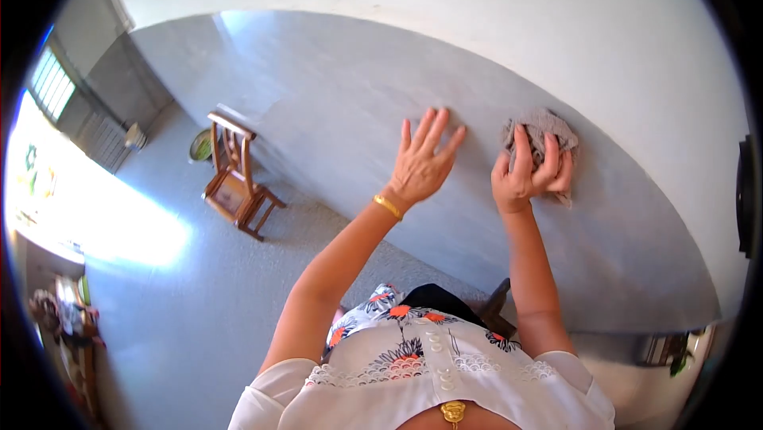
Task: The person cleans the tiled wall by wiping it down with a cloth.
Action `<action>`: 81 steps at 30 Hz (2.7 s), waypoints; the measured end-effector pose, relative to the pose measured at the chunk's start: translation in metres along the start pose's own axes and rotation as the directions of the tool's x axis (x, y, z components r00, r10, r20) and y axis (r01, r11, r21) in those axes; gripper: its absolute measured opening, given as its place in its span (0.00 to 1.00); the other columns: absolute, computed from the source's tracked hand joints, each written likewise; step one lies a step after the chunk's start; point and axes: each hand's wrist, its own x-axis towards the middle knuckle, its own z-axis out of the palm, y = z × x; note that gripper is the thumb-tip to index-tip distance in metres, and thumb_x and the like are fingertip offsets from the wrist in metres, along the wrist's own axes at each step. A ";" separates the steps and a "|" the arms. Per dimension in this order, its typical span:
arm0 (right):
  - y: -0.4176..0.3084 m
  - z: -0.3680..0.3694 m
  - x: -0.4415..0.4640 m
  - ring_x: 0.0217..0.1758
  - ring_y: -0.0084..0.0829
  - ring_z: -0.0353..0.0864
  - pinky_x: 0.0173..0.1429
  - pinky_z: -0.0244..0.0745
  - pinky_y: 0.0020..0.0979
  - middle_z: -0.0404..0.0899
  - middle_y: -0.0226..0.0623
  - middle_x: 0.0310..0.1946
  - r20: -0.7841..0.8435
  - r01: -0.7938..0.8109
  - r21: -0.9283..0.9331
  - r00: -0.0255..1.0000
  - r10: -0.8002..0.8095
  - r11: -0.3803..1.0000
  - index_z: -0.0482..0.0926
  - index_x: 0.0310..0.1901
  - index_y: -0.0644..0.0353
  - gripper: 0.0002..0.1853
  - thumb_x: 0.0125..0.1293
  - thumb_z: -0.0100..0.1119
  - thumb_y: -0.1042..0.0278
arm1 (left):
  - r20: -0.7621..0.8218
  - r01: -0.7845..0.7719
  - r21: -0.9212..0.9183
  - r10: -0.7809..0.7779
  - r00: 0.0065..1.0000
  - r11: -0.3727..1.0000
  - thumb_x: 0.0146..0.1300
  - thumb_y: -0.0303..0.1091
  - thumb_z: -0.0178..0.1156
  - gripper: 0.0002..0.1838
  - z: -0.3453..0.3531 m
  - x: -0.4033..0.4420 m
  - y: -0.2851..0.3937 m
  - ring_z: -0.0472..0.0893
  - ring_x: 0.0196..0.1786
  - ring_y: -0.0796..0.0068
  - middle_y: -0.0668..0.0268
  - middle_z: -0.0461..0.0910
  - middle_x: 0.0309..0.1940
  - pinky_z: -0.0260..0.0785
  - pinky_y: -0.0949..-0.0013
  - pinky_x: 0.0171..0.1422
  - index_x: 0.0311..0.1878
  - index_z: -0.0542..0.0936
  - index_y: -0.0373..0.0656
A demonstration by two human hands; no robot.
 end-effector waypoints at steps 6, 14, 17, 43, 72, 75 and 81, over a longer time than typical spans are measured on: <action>-0.086 0.053 0.005 0.57 0.34 0.58 0.51 0.54 0.39 0.71 0.21 0.50 0.046 0.118 0.068 0.992 -0.121 0.991 0.79 0.40 0.36 0.10 0.56 0.54 0.63 | 0.416 0.451 0.068 -0.436 0.798 0.890 0.54 0.28 0.53 0.29 -0.061 -0.181 -0.033 0.49 0.69 0.53 0.50 0.50 0.66 0.45 0.43 0.66 0.62 0.62 0.47; -0.194 0.113 -0.067 0.63 0.31 0.56 0.55 0.58 0.41 0.61 0.29 0.60 0.298 0.562 0.375 0.680 -0.670 0.737 0.72 0.51 0.47 0.18 0.57 0.48 0.63 | 0.273 0.839 0.278 -0.876 0.398 0.468 0.54 0.29 0.53 0.17 -0.195 -0.363 -0.005 0.73 0.51 0.54 0.53 0.74 0.48 0.66 0.61 0.54 0.49 0.75 0.40; -0.200 0.111 -0.134 0.66 0.31 0.52 0.61 0.54 0.39 0.61 0.30 0.60 0.312 0.737 0.418 0.432 -0.846 0.531 0.71 0.54 0.54 0.21 0.57 0.46 0.65 | 0.225 0.873 0.358 -0.938 0.264 0.331 0.54 0.30 0.53 0.16 -0.213 -0.374 0.008 0.76 0.45 0.54 0.54 0.76 0.43 0.69 0.60 0.49 0.47 0.76 0.40; 0.144 -0.119 -0.045 0.58 0.48 0.58 0.56 0.53 0.46 0.58 0.45 0.57 0.073 -0.131 -0.252 0.985 0.154 0.959 0.73 0.47 0.57 0.20 0.49 0.55 0.71 | 0.753 0.619 0.070 -0.448 0.481 0.782 0.55 0.33 0.54 0.17 -0.076 -0.266 -0.033 0.76 0.45 0.54 0.54 0.77 0.42 0.69 0.60 0.49 0.50 0.74 0.43; -0.239 0.153 0.014 0.59 0.33 0.60 0.52 0.59 0.42 0.66 0.22 0.56 0.195 0.309 0.197 0.918 -0.346 0.931 0.75 0.45 0.40 0.13 0.59 0.47 0.67 | 0.404 0.852 0.394 -0.898 0.177 0.345 0.55 0.35 0.54 0.19 -0.266 -0.425 -0.054 0.76 0.45 0.54 0.53 0.77 0.42 0.68 0.58 0.48 0.51 0.74 0.43; -0.234 0.146 0.018 0.60 0.34 0.60 0.54 0.59 0.43 0.66 0.23 0.57 0.242 0.304 0.266 0.898 -0.369 0.915 0.75 0.45 0.42 0.13 0.59 0.48 0.67 | 0.449 0.839 0.411 -0.880 0.152 0.355 0.54 0.35 0.54 0.19 -0.275 -0.438 -0.066 0.76 0.45 0.54 0.54 0.77 0.41 0.69 0.58 0.48 0.51 0.74 0.43; -0.177 0.114 -0.003 0.59 0.35 0.61 0.55 0.59 0.41 0.68 0.22 0.55 0.260 0.346 0.170 0.887 -0.381 0.923 0.75 0.44 0.39 0.12 0.59 0.51 0.65 | 0.442 0.827 0.413 -0.878 0.185 0.382 0.55 0.36 0.54 0.19 -0.294 -0.444 -0.101 0.76 0.44 0.54 0.53 0.78 0.39 0.68 0.57 0.48 0.50 0.74 0.43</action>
